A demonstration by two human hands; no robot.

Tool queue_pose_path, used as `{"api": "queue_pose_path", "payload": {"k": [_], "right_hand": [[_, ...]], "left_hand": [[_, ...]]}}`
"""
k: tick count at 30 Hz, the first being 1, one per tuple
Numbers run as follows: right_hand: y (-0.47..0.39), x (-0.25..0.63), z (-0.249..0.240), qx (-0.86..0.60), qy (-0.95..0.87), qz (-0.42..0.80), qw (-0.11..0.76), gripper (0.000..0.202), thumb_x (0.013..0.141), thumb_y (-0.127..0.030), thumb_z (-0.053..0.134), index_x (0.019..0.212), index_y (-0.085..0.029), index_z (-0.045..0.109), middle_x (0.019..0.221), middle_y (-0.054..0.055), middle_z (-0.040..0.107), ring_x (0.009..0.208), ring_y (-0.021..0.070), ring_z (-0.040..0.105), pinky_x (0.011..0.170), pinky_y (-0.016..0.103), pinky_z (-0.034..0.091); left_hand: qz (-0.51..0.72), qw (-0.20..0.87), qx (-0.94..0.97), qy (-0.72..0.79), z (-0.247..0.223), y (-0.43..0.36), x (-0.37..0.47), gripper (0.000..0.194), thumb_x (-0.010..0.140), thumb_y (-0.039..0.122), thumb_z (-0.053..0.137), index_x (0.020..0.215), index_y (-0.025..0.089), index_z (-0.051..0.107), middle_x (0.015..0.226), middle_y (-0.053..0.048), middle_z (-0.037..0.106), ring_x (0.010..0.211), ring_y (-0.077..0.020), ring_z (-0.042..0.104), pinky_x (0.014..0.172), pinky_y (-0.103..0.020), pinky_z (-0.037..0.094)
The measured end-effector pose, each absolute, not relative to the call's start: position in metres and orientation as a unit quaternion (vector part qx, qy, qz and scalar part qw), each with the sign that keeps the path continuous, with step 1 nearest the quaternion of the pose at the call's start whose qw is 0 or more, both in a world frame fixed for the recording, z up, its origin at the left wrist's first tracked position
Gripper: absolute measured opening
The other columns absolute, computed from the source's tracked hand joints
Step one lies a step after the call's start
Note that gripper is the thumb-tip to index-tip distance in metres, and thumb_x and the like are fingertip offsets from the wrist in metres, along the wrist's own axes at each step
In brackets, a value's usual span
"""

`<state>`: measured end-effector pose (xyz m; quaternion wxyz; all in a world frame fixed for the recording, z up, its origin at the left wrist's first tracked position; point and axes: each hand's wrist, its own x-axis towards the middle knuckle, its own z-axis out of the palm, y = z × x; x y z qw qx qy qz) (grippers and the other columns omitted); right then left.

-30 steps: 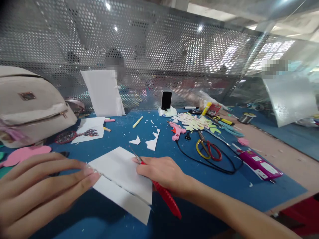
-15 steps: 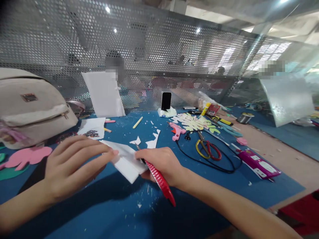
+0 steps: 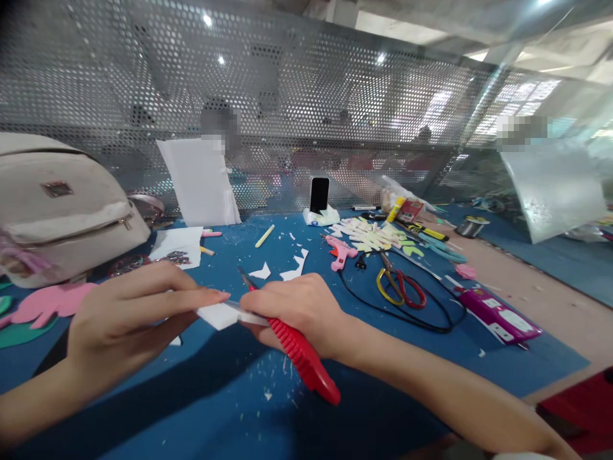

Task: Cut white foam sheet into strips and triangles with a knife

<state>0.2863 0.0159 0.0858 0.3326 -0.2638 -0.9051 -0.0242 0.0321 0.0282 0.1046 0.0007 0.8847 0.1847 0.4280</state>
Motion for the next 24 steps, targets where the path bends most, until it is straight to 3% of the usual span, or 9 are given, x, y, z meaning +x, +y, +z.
{"api": "queue_pose_path", "payload": {"k": [10,14,17,20,24], "right_hand": [[0.022,0.288,0.090,-0.239,-0.914,0.048,0.325,0.019,0.101,-0.028,0.053,0.096,-0.018,0.068,0.074,-0.001,0.069,0.063,0.0107,0.061,0.059,0.022,0.040],[0.025,0.285,0.093,-0.276,-0.891,0.094,0.347,0.019,0.098,-0.029,0.057,0.088,-0.016,0.068,0.070,-0.001,0.066,0.058,0.0094,0.056,0.056,0.021,0.039],[0.027,0.282,0.102,-0.329,-0.852,0.192,0.359,0.020,0.098,-0.031,0.059,0.096,-0.015,0.070,0.075,0.000,0.068,0.061,0.0103,0.058,0.057,0.021,0.043],[0.028,0.279,0.111,-0.358,-0.782,0.348,0.373,0.023,0.099,-0.032,0.060,0.111,-0.015,0.070,0.102,0.006,0.074,0.086,0.0163,0.068,0.072,0.025,0.054],[0.031,0.278,0.107,-0.351,-0.697,0.489,0.390,0.031,0.098,-0.038,0.066,0.122,-0.018,0.068,0.109,0.007,0.075,0.094,0.0195,0.071,0.080,0.031,0.058]], "left_hand": [[0.433,0.139,0.869,0.194,0.111,0.030,0.033,0.027,0.096,0.007,0.065,0.110,0.026,0.079,0.081,0.003,0.068,0.069,-0.0088,0.062,0.059,-0.019,0.047],[0.440,0.129,0.863,0.212,0.112,0.037,0.037,0.019,0.097,0.011,0.068,0.104,0.024,0.079,0.081,0.002,0.069,0.069,-0.0099,0.062,0.061,-0.021,0.048],[0.451,0.042,0.862,0.228,0.114,0.046,0.041,0.013,0.098,0.014,0.067,0.103,0.020,0.077,0.087,0.000,0.072,0.076,-0.0115,0.065,0.067,-0.022,0.050],[0.436,-0.021,0.867,0.239,0.118,0.051,0.044,0.017,0.101,0.016,0.062,0.114,0.016,0.073,0.107,-0.006,0.075,0.092,-0.0157,0.070,0.075,-0.024,0.051],[0.421,0.063,0.867,0.260,0.120,0.052,0.043,0.023,0.105,0.019,0.054,0.116,0.018,0.074,0.113,-0.005,0.075,0.103,-0.0163,0.069,0.083,-0.024,0.050]]}}
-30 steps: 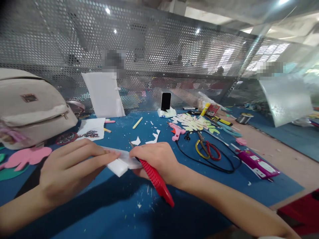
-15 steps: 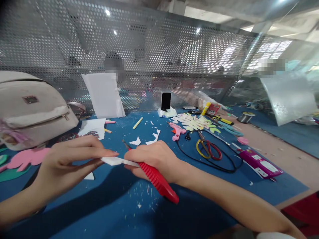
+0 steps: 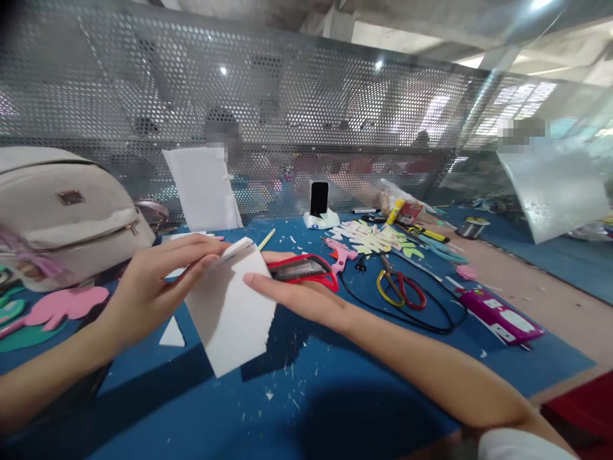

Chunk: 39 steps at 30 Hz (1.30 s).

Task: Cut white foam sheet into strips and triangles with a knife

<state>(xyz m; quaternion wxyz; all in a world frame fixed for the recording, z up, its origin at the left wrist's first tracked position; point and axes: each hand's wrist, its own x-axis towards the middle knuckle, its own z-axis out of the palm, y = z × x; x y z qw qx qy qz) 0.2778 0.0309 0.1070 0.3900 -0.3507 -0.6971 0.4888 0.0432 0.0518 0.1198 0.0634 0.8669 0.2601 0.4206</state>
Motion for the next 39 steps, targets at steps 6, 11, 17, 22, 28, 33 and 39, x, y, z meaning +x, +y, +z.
{"api": "queue_pose_path", "payload": {"k": [6,11,17,22,28,33,39], "right_hand": [[0.038,0.280,0.091,-0.336,-0.657,0.557,0.381,0.040,0.093,-0.043,0.072,0.126,-0.020,0.071,0.106,0.007,0.076,0.090,0.0197,0.072,0.076,0.031,0.058],[0.037,0.278,0.092,-0.338,-0.667,0.573,0.334,0.041,0.091,-0.046,0.074,0.122,-0.018,0.072,0.099,0.006,0.075,0.083,0.0177,0.070,0.068,0.028,0.056],[0.039,0.286,0.089,-0.337,-0.766,0.444,0.320,0.025,0.098,-0.041,0.064,0.104,-0.017,0.070,0.094,0.003,0.070,0.079,0.0140,0.064,0.066,0.024,0.051],[0.040,0.296,0.091,-0.398,-0.808,0.211,0.381,0.020,0.091,-0.025,0.062,0.110,-0.020,0.061,0.085,-0.001,0.070,0.066,0.0122,0.063,0.063,0.025,0.049],[0.023,0.292,0.114,-0.393,-0.793,0.056,0.462,0.026,0.086,-0.019,0.053,0.111,-0.022,0.059,0.088,0.001,0.072,0.071,0.0150,0.067,0.069,0.029,0.050],[0.002,0.291,0.127,-0.348,-0.821,0.071,0.446,0.024,0.092,-0.019,0.048,0.111,-0.021,0.063,0.093,0.003,0.069,0.079,0.0155,0.064,0.077,0.030,0.050],[0.006,0.281,0.073,-0.336,-0.789,0.381,0.345,0.023,0.101,-0.026,0.048,0.115,-0.019,0.064,0.082,0.002,0.070,0.069,0.0128,0.064,0.065,0.025,0.051]], "left_hand": [[0.420,0.223,0.811,0.339,0.116,0.056,0.042,0.014,0.096,0.031,0.068,0.100,0.026,0.080,0.109,0.000,0.079,0.104,-0.0189,0.069,0.089,-0.028,0.049],[0.381,0.273,0.805,0.365,0.115,0.058,0.045,0.016,0.094,0.035,0.068,0.098,0.026,0.081,0.102,0.000,0.080,0.094,-0.0187,0.069,0.075,-0.026,0.049],[0.346,0.362,0.776,0.383,0.109,0.060,0.039,0.018,0.091,0.040,0.071,0.096,0.025,0.080,0.097,0.000,0.079,0.084,-0.0169,0.068,0.073,-0.025,0.050],[0.337,0.472,0.709,0.401,0.095,0.064,0.032,0.024,0.084,0.040,0.077,0.099,0.022,0.074,0.100,-0.002,0.073,0.092,-0.0182,0.068,0.079,-0.026,0.054],[0.330,0.602,0.571,0.451,0.056,0.052,0.036,0.031,0.082,0.041,0.078,0.097,0.022,0.057,0.089,0.002,0.059,0.080,-0.0145,0.063,0.061,-0.022,0.056],[0.313,0.657,0.503,0.465,0.022,0.035,0.042,0.034,0.085,0.038,0.074,0.097,0.022,0.047,0.099,-0.001,0.061,0.091,-0.0166,0.065,0.070,-0.026,0.061],[0.298,0.685,0.511,0.425,0.000,0.024,0.036,0.043,0.084,0.046,0.077,0.096,0.024,0.042,0.113,-0.002,0.056,0.104,-0.0179,0.065,0.092,-0.037,0.061]]}}
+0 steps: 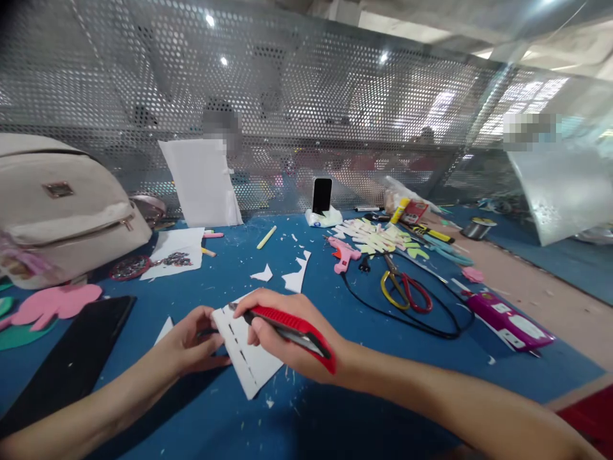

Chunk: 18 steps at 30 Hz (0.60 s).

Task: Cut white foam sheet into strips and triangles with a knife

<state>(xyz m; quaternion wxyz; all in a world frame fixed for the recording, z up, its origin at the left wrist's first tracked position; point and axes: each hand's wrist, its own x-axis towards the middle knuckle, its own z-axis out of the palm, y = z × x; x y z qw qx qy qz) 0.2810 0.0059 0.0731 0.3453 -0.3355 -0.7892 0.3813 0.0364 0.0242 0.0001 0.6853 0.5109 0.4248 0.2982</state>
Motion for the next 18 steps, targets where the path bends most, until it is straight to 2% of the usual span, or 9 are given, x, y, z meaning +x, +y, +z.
{"api": "queue_pose_path", "payload": {"k": [3,5,6,8,10,11,14,16,18], "right_hand": [[0.014,0.279,0.036,-0.339,-0.720,0.475,0.376,0.026,0.103,-0.036,0.051,0.117,-0.018,0.064,0.089,0.006,0.073,0.073,0.0137,0.067,0.067,0.026,0.055],[0.016,0.279,0.021,-0.333,-0.687,0.512,0.393,0.031,0.104,-0.042,0.051,0.117,-0.017,0.063,0.087,0.007,0.073,0.074,0.0147,0.068,0.066,0.027,0.055],[0.016,0.280,0.017,-0.329,-0.681,0.521,0.395,0.033,0.104,-0.044,0.051,0.117,-0.016,0.063,0.086,0.007,0.074,0.073,0.0149,0.068,0.065,0.027,0.054],[0.015,0.280,0.015,-0.323,-0.685,0.528,0.384,0.034,0.103,-0.044,0.051,0.116,-0.016,0.064,0.086,0.008,0.074,0.071,0.0146,0.067,0.063,0.026,0.053],[0.013,0.281,0.016,-0.324,-0.697,0.525,0.365,0.033,0.102,-0.044,0.052,0.114,-0.016,0.065,0.086,0.008,0.074,0.072,0.0149,0.068,0.064,0.027,0.053],[0.013,0.280,0.016,-0.327,-0.705,0.520,0.354,0.032,0.102,-0.043,0.053,0.113,-0.016,0.065,0.087,0.008,0.075,0.073,0.0155,0.068,0.066,0.027,0.053],[0.013,0.280,0.016,-0.328,-0.733,0.491,0.339,0.032,0.101,-0.043,0.054,0.115,-0.016,0.062,0.088,0.008,0.075,0.075,0.0164,0.070,0.070,0.029,0.055],[0.013,0.280,0.013,-0.315,-0.750,0.475,0.335,0.033,0.101,-0.044,0.054,0.118,-0.016,0.061,0.088,0.008,0.075,0.073,0.0159,0.070,0.069,0.028,0.054],[0.014,0.280,0.011,-0.301,-0.759,0.469,0.337,0.033,0.101,-0.042,0.054,0.119,-0.016,0.062,0.088,0.008,0.075,0.074,0.0162,0.069,0.068,0.027,0.054]], "left_hand": [[0.247,0.695,0.546,0.397,0.000,0.014,0.025,0.043,0.080,0.049,0.079,0.092,0.023,0.046,0.094,0.000,0.059,0.088,-0.0195,0.067,0.071,-0.032,0.062],[0.212,0.654,0.607,0.399,0.004,0.006,0.015,0.031,0.087,0.045,0.073,0.087,0.022,0.052,0.078,0.003,0.056,0.070,-0.0161,0.061,0.057,-0.025,0.052],[0.204,0.596,0.662,0.406,0.006,0.002,0.010,0.023,0.092,0.039,0.068,0.086,0.021,0.055,0.075,0.003,0.056,0.067,-0.0147,0.057,0.057,-0.024,0.047],[0.205,0.358,0.820,0.397,0.008,-0.002,0.002,0.016,0.102,0.031,0.055,0.091,0.022,0.061,0.081,0.001,0.061,0.073,-0.0168,0.056,0.066,-0.029,0.045],[0.231,0.118,0.905,0.337,0.005,-0.002,-0.002,0.020,0.107,0.026,0.046,0.104,0.024,0.066,0.096,-0.002,0.069,0.087,-0.0208,0.060,0.081,-0.035,0.046],[0.247,0.042,0.918,0.307,0.002,-0.002,-0.002,0.024,0.108,0.024,0.043,0.112,0.024,0.067,0.105,-0.003,0.071,0.096,-0.0223,0.061,0.090,-0.038,0.045],[0.252,-0.043,0.930,0.263,-0.010,0.002,0.000,0.033,0.111,0.026,0.038,0.130,0.025,0.065,0.128,-0.002,0.069,0.121,-0.0224,0.058,0.113,-0.038,0.032],[0.222,-0.051,0.939,0.259,-0.016,0.005,0.000,0.036,0.111,0.027,0.036,0.135,0.027,0.064,0.137,-0.002,0.066,0.130,-0.0219,0.055,0.116,-0.038,0.030],[0.192,-0.070,0.947,0.248,-0.017,0.006,-0.002,0.038,0.110,0.026,0.037,0.139,0.028,0.062,0.141,-0.003,0.064,0.132,-0.0227,0.054,0.115,-0.039,0.035]]}}
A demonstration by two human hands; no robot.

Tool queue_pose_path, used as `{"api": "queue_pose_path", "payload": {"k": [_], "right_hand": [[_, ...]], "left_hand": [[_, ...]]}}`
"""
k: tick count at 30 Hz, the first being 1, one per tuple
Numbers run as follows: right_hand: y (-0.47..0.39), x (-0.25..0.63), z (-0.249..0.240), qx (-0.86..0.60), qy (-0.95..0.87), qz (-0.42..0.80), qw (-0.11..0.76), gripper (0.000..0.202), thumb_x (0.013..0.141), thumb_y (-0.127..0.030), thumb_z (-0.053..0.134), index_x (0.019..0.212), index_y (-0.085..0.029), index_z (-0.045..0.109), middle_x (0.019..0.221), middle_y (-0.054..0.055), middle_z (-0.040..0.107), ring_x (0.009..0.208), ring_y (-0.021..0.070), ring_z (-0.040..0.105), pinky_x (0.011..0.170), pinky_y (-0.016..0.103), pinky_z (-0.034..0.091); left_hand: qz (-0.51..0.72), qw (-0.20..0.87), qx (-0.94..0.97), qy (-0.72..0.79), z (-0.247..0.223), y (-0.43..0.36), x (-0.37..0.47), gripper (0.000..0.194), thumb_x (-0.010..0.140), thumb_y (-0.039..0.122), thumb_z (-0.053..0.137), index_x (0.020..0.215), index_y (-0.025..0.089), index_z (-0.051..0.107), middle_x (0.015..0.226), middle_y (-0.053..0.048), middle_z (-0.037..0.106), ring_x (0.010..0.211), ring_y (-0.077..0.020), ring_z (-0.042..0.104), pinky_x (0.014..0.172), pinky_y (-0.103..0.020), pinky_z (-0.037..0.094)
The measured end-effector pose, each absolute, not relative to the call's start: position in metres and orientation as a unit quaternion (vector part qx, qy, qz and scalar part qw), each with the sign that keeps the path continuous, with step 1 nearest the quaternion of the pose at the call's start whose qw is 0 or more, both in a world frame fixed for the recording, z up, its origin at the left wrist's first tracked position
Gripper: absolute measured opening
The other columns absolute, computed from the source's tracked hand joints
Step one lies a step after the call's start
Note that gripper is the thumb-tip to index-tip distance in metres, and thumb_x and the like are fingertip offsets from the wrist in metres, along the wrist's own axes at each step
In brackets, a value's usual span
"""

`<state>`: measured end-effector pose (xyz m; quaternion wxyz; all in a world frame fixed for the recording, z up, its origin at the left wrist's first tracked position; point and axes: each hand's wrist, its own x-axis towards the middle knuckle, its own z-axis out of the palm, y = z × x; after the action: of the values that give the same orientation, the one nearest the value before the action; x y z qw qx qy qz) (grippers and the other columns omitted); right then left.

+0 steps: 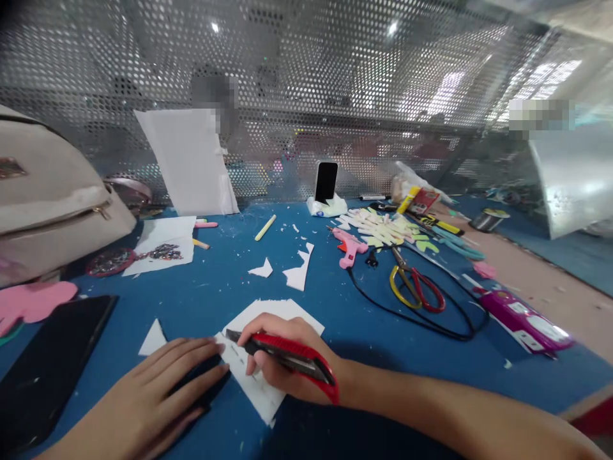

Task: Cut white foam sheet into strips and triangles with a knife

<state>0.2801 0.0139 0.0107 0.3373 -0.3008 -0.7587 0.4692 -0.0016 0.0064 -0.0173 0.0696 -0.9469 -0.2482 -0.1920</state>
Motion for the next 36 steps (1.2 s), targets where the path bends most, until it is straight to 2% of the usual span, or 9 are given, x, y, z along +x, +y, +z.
{"api": "queue_pose_path", "payload": {"k": [4,8,16,18,20,24,26,31,36], "right_hand": [[0.014,0.279,0.006,-0.293,-0.765,0.452,0.353,0.026,0.097,-0.030,0.056,0.118,-0.016,0.061,0.088,0.009,0.075,0.072,0.0160,0.069,0.065,0.026,0.053],[0.014,0.278,0.000,-0.280,-0.808,0.395,0.335,0.030,0.088,-0.016,0.055,0.119,-0.019,0.056,0.083,0.004,0.074,0.061,0.0129,0.064,0.057,0.023,0.048],[0.015,0.273,-0.008,-0.293,-0.861,0.280,0.308,0.032,0.084,-0.017,0.051,0.115,-0.023,0.051,0.067,-0.004,0.059,0.049,0.0121,0.051,0.051,0.024,0.040],[0.015,0.274,-0.008,-0.291,-0.861,0.283,0.307,0.033,0.083,-0.016,0.051,0.116,-0.023,0.050,0.064,-0.006,0.055,0.047,0.0117,0.048,0.051,0.024,0.039],[0.015,0.275,-0.008,-0.287,-0.858,0.298,0.306,0.034,0.084,-0.015,0.051,0.117,-0.023,0.049,0.061,-0.008,0.052,0.044,0.0109,0.044,0.049,0.023,0.038],[0.013,0.278,-0.009,-0.290,-0.854,0.319,0.291,0.032,0.085,-0.018,0.050,0.117,-0.024,0.048,0.061,-0.006,0.052,0.044,0.0118,0.045,0.049,0.025,0.039],[0.012,0.278,-0.009,-0.292,-0.853,0.325,0.286,0.034,0.084,-0.017,0.050,0.117,-0.025,0.048,0.062,-0.005,0.055,0.044,0.0122,0.047,0.049,0.025,0.040],[0.010,0.275,-0.014,-0.280,-0.854,0.303,0.318,0.039,0.077,-0.015,0.052,0.114,-0.025,0.048,0.068,-0.004,0.060,0.048,0.0129,0.053,0.054,0.025,0.045],[0.011,0.276,-0.017,-0.270,-0.858,0.312,0.305,0.035,0.083,-0.017,0.053,0.117,-0.024,0.048,0.065,-0.006,0.059,0.043,0.0104,0.046,0.050,0.022,0.040]], "left_hand": [[-0.165,0.130,-0.954,-0.215,-0.008,0.010,-0.007,0.041,0.108,0.025,0.036,0.137,0.027,0.065,0.136,-0.004,0.069,0.125,-0.0231,0.062,0.105,-0.037,0.050],[-0.158,0.150,-0.953,-0.210,-0.005,0.014,-0.007,0.041,0.109,0.025,0.035,0.136,0.028,0.066,0.137,-0.003,0.070,0.124,-0.0218,0.064,0.104,-0.035,0.052],[-0.153,0.156,-0.954,-0.208,-0.011,0.018,-0.012,0.041,0.107,0.029,0.042,0.143,0.031,0.061,0.141,-0.002,0.067,0.126,-0.0222,0.064,0.104,-0.035,0.053],[-0.137,0.153,-0.957,-0.207,-0.013,0.017,-0.014,0.044,0.104,0.029,0.046,0.147,0.030,0.057,0.145,-0.002,0.064,0.130,-0.0230,0.061,0.107,-0.036,0.050],[-0.132,0.145,-0.959,-0.203,-0.018,0.016,-0.014,0.045,0.104,0.029,0.047,0.148,0.030,0.056,0.146,-0.001,0.063,0.134,-0.0222,0.058,0.118,-0.038,0.039],[-0.229,0.111,-0.936,-0.244,-0.029,0.012,-0.007,0.041,0.110,0.029,0.034,0.131,0.033,0.069,0.134,0.001,0.071,0.130,-0.0180,0.058,0.128,-0.039,0.015],[-0.252,0.102,-0.929,-0.252,-0.028,0.012,-0.006,0.042,0.111,0.031,0.033,0.125,0.033,0.073,0.130,0.002,0.073,0.126,-0.0170,0.061,0.128,-0.037,0.015],[-0.165,0.126,-0.955,-0.212,-0.009,0.016,-0.008,0.036,0.107,0.031,0.045,0.137,0.030,0.065,0.137,0.000,0.070,0.128,-0.0192,0.061,0.120,-0.033,0.033],[-0.216,0.084,-0.942,-0.242,-0.010,0.015,-0.003,0.036,0.110,0.036,0.041,0.128,0.033,0.071,0.130,0.001,0.073,0.125,-0.0168,0.062,0.127,-0.033,0.016]]}}
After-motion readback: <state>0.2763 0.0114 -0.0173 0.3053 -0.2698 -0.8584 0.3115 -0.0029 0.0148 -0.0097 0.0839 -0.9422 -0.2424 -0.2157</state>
